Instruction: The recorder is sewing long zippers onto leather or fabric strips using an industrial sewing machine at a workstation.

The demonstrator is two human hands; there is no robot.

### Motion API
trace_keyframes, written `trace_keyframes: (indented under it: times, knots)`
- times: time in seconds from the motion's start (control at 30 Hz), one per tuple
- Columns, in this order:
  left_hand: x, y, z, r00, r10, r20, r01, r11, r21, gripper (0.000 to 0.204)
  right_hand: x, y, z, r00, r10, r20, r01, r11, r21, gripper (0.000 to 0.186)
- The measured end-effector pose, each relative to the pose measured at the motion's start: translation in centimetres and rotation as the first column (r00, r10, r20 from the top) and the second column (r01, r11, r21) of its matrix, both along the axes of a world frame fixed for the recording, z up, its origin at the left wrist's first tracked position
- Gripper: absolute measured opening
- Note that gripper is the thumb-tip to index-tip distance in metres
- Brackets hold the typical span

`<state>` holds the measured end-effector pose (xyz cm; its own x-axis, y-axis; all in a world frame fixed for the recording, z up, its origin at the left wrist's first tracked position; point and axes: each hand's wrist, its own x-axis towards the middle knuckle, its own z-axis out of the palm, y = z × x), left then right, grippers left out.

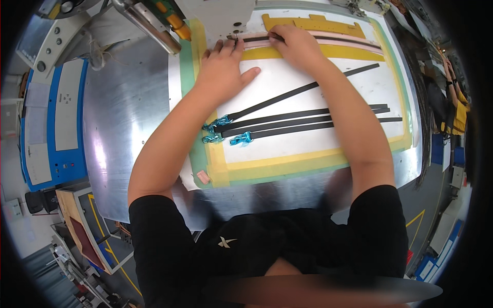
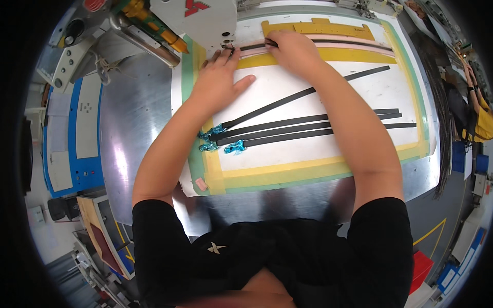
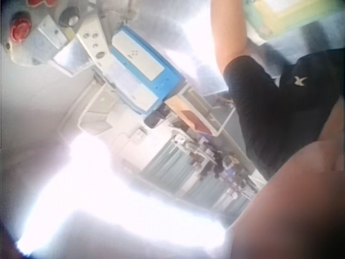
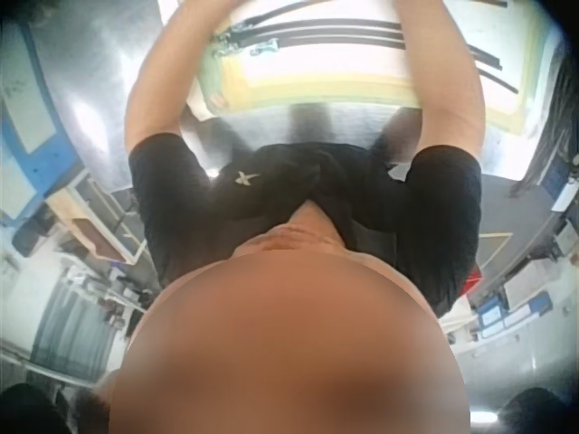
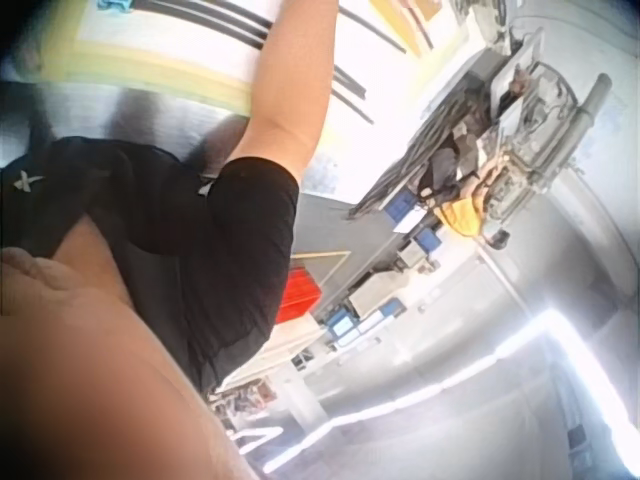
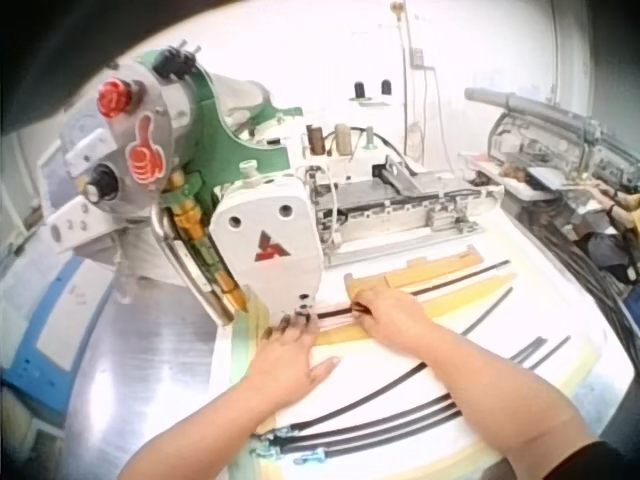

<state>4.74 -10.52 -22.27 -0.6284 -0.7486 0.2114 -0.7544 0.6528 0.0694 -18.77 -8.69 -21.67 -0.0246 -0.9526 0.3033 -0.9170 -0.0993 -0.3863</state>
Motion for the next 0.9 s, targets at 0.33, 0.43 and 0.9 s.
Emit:
trace_keyframes:
  times: [0.33, 0.43, 0.9]
  knots:
    - [-0.8, -2.8, -0.7, 0.963, -0.153, -0.22, 0.12, 0.981, -0.155, 0.046, -2.3, -0.1, -1.2, 0.996, 0.071, -0.057, -0.071, 0.997, -0.012, 0.028]
    - [-0.8, -3.0, -0.6, 0.956, 0.115, -0.271, -0.114, 0.993, 0.022, 0.041, -2.5, 0.2, -0.6, 0.997, 0.062, -0.042, -0.061, 0.998, 0.021, 0.024]
    - [-1.3, -1.6, -1.8, 0.989, -0.11, -0.096, 0.095, 0.984, -0.151, 0.072, -2.2, 0.7, 0.5, 0.997, 0.062, -0.05, -0.057, 0.993, 0.1, 0.023]
